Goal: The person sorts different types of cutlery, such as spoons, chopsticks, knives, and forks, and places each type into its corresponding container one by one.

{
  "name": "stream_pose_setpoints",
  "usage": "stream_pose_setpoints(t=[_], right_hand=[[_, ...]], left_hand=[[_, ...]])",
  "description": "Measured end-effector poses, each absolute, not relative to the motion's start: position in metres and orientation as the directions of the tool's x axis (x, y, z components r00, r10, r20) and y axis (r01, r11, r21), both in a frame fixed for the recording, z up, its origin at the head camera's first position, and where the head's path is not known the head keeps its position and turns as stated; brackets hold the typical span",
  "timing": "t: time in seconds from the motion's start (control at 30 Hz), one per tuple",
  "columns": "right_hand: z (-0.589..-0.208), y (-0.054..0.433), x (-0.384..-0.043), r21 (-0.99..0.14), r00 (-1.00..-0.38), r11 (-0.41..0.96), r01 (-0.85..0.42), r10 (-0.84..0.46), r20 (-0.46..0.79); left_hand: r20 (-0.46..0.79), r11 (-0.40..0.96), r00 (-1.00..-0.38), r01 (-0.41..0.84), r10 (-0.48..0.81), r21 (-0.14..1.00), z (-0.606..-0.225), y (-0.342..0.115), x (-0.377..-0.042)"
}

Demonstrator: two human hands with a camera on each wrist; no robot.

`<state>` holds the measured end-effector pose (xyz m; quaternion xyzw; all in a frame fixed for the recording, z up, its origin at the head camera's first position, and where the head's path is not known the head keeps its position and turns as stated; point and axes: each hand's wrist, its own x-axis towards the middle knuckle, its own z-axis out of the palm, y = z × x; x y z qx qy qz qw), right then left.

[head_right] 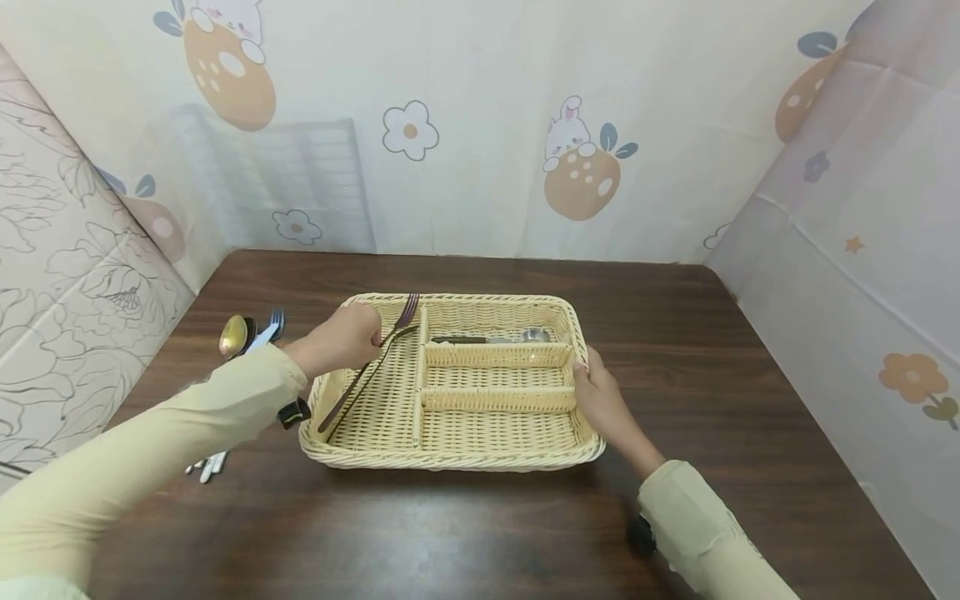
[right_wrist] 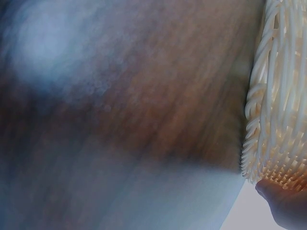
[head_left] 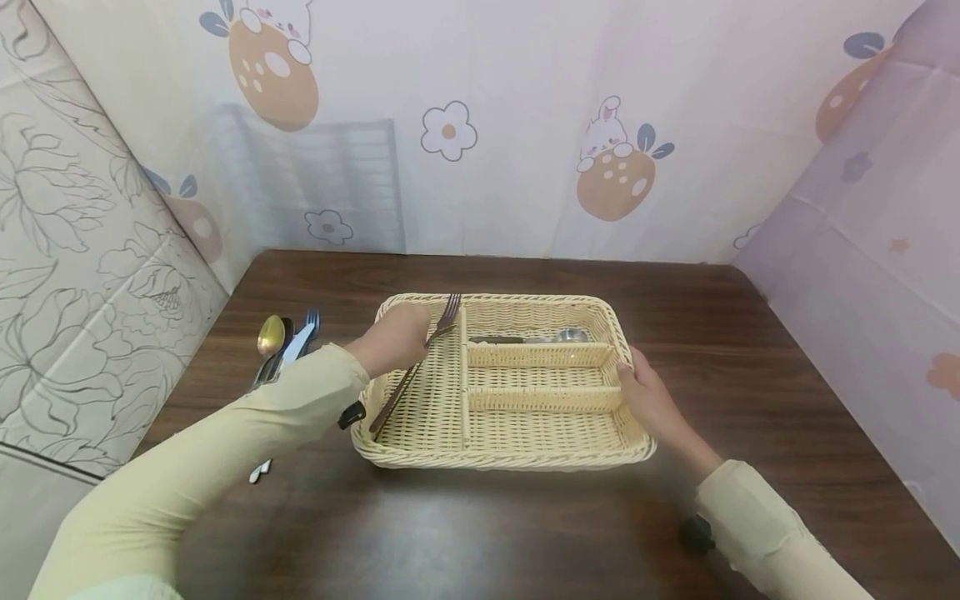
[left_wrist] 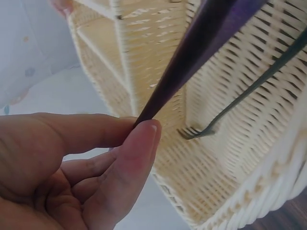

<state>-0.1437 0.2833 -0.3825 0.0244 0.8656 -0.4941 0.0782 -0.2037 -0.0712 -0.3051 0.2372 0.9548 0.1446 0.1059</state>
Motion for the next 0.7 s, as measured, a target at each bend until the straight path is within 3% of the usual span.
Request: stream_pose_setpoints(t=[0.3,0.53,0.7], right_hand=[[-0.381,0.281,-0.144,-0.850,-0.985,0.512,0.125,-0.037,-0.167],[-0.383,0.283,-0.144,-0.859,-0.985,0.497,0.124,-0.041,-0.165],[-0.384,0.283,-0.145,-0.856,-0.987,0.503,0.119,-0.037,-0.159]], left_hand=[[-0.197,0.855,-0.845,0.436,0.497,0.282,-0.312,-0.067,-0.208],[-0.272,0.862,-0.834,0.392,0.481,0.322,-0.324,-0.066,-0.214],[-0.330,0.886,-0.827,0.386,0.455,0.256,-0.331,-0.062,-0.219]])
